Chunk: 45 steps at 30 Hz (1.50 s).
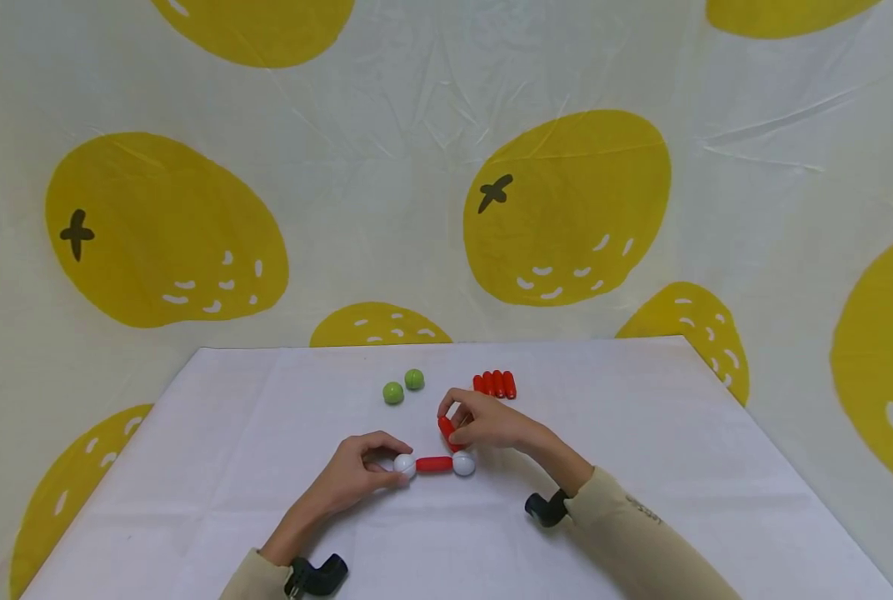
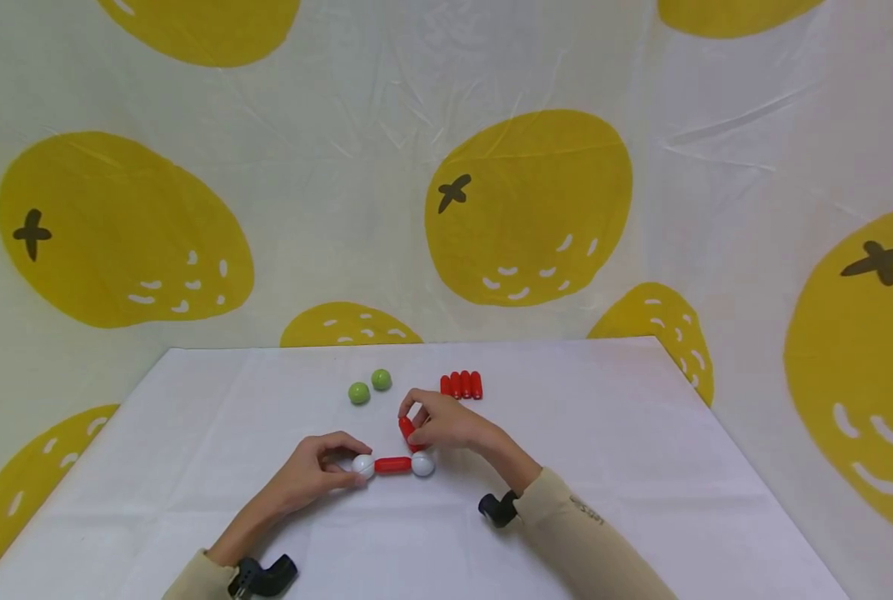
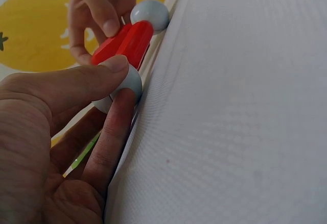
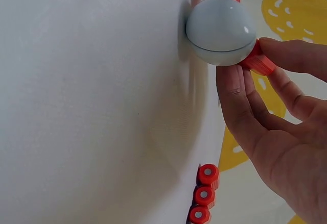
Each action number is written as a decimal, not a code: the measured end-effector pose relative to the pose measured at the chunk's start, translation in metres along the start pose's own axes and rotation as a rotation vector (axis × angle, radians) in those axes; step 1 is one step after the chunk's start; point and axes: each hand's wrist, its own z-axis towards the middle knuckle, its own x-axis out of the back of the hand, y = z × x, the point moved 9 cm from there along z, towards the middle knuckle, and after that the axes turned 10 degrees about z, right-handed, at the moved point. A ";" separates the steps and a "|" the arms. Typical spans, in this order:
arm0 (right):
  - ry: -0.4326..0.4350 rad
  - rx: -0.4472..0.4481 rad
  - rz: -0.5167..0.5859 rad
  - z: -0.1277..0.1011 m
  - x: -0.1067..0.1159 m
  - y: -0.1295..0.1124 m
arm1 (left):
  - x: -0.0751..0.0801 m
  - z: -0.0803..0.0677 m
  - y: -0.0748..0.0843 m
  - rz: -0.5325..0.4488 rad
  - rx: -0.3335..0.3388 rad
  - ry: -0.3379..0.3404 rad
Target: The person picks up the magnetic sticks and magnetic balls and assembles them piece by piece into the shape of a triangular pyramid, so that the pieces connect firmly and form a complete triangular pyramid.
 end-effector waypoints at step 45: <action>0.071 -0.053 0.030 -0.011 0.021 0.018 | 0.000 -0.001 -0.002 0.017 -0.009 0.013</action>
